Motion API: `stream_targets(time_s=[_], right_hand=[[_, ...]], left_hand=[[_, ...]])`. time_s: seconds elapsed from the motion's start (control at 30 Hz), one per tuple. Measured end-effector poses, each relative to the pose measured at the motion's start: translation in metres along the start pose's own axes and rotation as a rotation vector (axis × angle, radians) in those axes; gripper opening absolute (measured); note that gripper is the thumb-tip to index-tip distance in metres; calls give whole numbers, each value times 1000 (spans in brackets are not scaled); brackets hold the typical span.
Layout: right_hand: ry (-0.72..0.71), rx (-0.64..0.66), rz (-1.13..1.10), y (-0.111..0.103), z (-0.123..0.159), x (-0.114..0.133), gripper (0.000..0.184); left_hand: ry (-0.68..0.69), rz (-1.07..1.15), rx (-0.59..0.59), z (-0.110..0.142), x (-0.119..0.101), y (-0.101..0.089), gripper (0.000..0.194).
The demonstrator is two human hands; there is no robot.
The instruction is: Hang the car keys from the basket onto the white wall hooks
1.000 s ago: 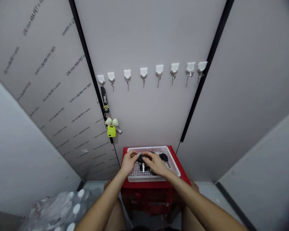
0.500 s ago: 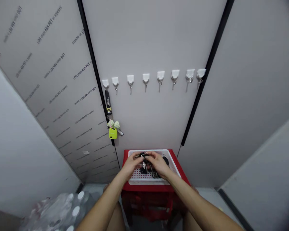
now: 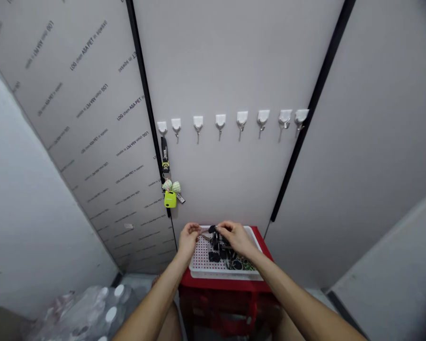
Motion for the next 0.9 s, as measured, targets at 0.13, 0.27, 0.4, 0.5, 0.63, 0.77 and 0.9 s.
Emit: stream_targets(time_s=[0.13,0.27,0.4,0.5,0.63,0.77,0.9], right_hand=[[-56,80,21,4,-9,19,20],[-219,27,82,2,-24,55,18],[-296,-41,99,-3,-52,96,18],[-361,-123,37,-11,-76,133,18],[-565,-206,102,-18,-93,184,23],[-742,-221,314,-11,-101,217,29],[-727,-254,435,-9,-114,225,38]], left_hand=[[228,-155,79,7,-23,10,16],[328,-119,283,13,-48,32,22],[330,-64,131,-10,-87,24,27],[339,-46,13,-29,-132,14,28],[444,-55,-88,-46,-197,4,19],[530,-85,-218,-59,-240,-7,16],[581,-179,-293,-72,-260,-7,17]])
Point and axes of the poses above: each hand's wrist, its own z-axis away from the middle knuckle, its own y-axis out of the palm, x = y × z, the point moved 7 cm from there along -z, towards the middle knuckle, and after that the axes turned 6 degrees about -x, right-handed, at the moved point
